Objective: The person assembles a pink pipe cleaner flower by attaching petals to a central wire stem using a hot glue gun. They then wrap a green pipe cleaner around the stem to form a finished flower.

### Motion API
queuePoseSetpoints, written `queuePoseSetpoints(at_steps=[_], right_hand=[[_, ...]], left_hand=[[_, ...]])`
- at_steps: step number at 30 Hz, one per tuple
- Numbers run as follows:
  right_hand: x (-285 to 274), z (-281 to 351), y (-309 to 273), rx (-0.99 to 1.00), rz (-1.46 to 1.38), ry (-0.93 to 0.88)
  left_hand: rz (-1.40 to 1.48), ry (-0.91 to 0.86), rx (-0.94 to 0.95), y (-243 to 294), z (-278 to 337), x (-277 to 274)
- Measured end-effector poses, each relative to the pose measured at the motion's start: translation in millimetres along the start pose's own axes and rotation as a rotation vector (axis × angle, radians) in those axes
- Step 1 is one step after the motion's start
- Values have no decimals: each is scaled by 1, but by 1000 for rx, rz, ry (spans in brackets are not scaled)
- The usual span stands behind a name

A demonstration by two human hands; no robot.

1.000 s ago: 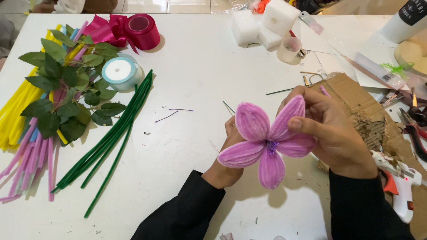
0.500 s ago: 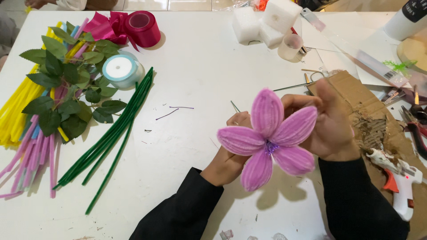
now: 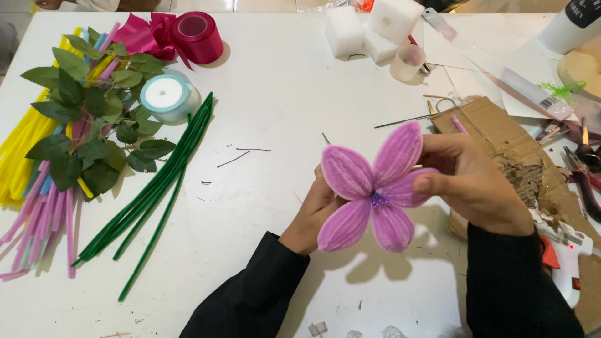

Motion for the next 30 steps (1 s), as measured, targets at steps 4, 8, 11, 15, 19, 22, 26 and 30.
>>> queuePoseSetpoints(at_steps=[4,8,11,15,19,22,26,30], right_hand=[[4,7,-15,62,184,280],[8,10,-23,-13,235,330],[13,11,-29,-25,294,331],[14,11,-21,3,291,229],[20,9,-21,-16,395,214],[18,11,-25,-39,474,285],[15,12,-26,-76,516,312],[17,11,-28,-58,528,277]], left_hand=[[216,-24,28,18,-10,4],[330,-18,30,19,-9,5],[321,-8,37,15,-8,3],[417,-25,148,20,-8,6],[226,85,168,5,-2,-6],[156,93,146,9,0,-8],[284,70,142,13,-3,-4],[301,48,136,7,-2,-4]])
Point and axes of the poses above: each hand's wrist, its own z-axis away from the middle knuckle, its own x-axis out of the palm, y = z × x, the point moved 10 cm from there along -z, towards the middle knuckle, and after that the axes turned 9 degrees about x, right-handed, at the moved point
